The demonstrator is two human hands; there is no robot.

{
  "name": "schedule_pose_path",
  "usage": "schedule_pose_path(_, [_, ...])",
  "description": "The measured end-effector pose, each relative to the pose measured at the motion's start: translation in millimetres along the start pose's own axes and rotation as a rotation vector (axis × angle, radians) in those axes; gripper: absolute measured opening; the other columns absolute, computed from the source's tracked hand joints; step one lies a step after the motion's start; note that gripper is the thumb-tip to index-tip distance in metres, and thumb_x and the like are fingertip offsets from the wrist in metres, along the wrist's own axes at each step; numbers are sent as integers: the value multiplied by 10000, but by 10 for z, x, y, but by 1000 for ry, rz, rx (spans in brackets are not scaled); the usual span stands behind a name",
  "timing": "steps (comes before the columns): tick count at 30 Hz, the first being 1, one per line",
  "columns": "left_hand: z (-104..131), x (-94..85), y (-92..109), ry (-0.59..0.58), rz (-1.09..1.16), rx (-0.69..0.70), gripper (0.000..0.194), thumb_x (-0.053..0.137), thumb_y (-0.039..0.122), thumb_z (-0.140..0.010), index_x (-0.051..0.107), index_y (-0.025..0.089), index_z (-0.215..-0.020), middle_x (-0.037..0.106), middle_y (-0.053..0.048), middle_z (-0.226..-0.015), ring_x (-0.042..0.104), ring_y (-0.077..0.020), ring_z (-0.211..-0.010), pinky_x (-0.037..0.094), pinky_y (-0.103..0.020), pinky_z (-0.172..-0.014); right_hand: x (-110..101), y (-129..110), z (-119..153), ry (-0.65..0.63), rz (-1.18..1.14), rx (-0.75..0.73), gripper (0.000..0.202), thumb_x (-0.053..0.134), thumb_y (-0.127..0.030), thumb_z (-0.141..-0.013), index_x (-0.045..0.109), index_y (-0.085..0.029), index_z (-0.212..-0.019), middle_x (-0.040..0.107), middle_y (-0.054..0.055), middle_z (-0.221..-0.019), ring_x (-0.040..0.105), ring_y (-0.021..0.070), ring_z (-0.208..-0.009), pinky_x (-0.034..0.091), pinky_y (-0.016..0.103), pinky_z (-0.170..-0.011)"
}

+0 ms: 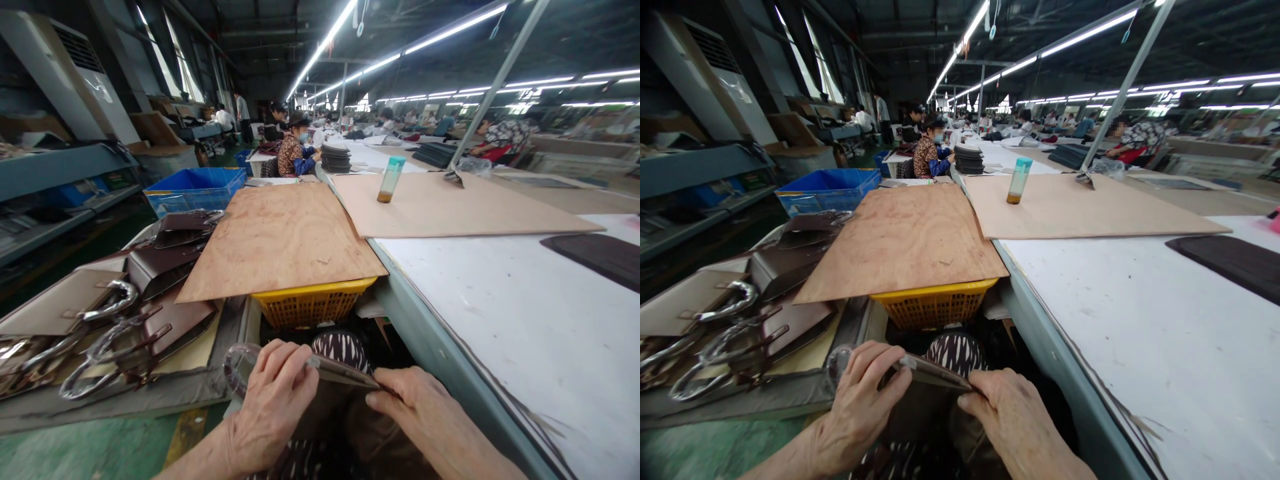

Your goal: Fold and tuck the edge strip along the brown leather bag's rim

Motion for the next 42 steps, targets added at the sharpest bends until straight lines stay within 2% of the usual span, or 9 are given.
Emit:
schedule_pose_path(6, [41, -38, 132, -48, -48, 91, 289, 346, 102, -898, 629, 154, -876, 610, -40, -836, 488, -157, -816, 351, -326, -860, 1, -17, 7, 36, -16, 22, 213, 510, -277, -813, 510, -218, -608, 580, -33, -625, 530, 165, -663, 286, 245, -582])
schedule_pose_path(12, [42, -117, 215, -60, -41, 121, 296, 344, 88, -895, 628, 164, -865, 622, -32, -838, 509, -145, -817, 377, -291, -835, 37, -21, 10, 35, 46, 18, 238, 491, -278, -829, 483, -207, -601, 555, -15, -615, 508, 173, -631, 278, 248, -559])
schedule_pose_path(17, [39, -145, 163, -26, -26, 45, 299, 351, 110, -919, 637, 165, -849, 646, -27, -850, 490, -162, -851, 338, -321, -881, 37, -15, 12, 57, 51, 9, 231, 517, -279, -825, 499, -210, -605, 555, -25, -612, 500, 168, -635, 267, 251, -569])
schedule_pose_path(20, [32, -148, 154, -9, 12, 62, 326, 322, 121, -930, 637, 151, -850, 650, -35, -838, 485, -165, -852, 323, -325, -880, 37, -19, 6, 55, 38, -2, 244, 519, -286, -830, 491, -209, -600, 536, -33, -595, 487, 155, -611, 259, 247, -556])
schedule_pose_path(24, [-4, -122, 75, -81, 85, 42, 315, 304, 137, -930, 617, 109, -940, 636, -65, -890, 490, -190, -895, 318, -357, -894, 16, -29, 18, 47, 7, -12, 244, 530, -289, -829, 503, -212, -599, 518, -47, -571, 488, 144, -607, 255, 240, -552])
schedule_pose_path(28, [-39, -91, 29, -176, 98, 62, 312, 285, 93, -905, 591, 79, -963, 585, -117, -1019, 481, -216, -957, 380, -349, -855, 13, -19, 32, 21, -19, -5, 235, 534, -267, -819, 510, -212, -592, 533, -51, -567, 495, 138, -600, 260, 241, -559])
schedule_pose_path(32, [-35, -85, 13, -156, 76, 50, 297, 288, 64, -888, 579, 88, -944, 553, -121, -1051, 494, -209, -946, 417, -335, -835, 29, 10, 25, 27, -13, 2, 222, 539, -269, -815, 536, -217, -600, 542, -48, -574, 500, 144, -607, 266, 243, -564])
schedule_pose_path(37, [-30, -97, -14, -76, 41, -12, 185, 405, 21, -835, 541, 114, -919, 518, -107, -1031, 500, -184, -908, 459, -313, -793, 25, 15, 32, 46, -67, -19, 199, 546, -270, -826, 571, -238, -631, 564, -59, -597, 528, 143, -636, 271, 236, -571])
schedule_pose_path(42, [-55, -103, 26, -66, -28, 55, 232, 381, 33, -841, 550, 99, -985, 508, -122, -1040, 504, -197, -882, 468, -318, -750, -4, -17, 51, 46, -64, -17, 216, 545, -269, -831, 568, -231, -620, 569, -54, -600, 527, 149, -642, 273, 239, -575])
Point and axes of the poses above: each hand's wrist, its own z-axis away from the middle knuckle, its own x-axis out of the palm, y = z × x, the point moved 6 cm from there along -z, towards the middle knuckle
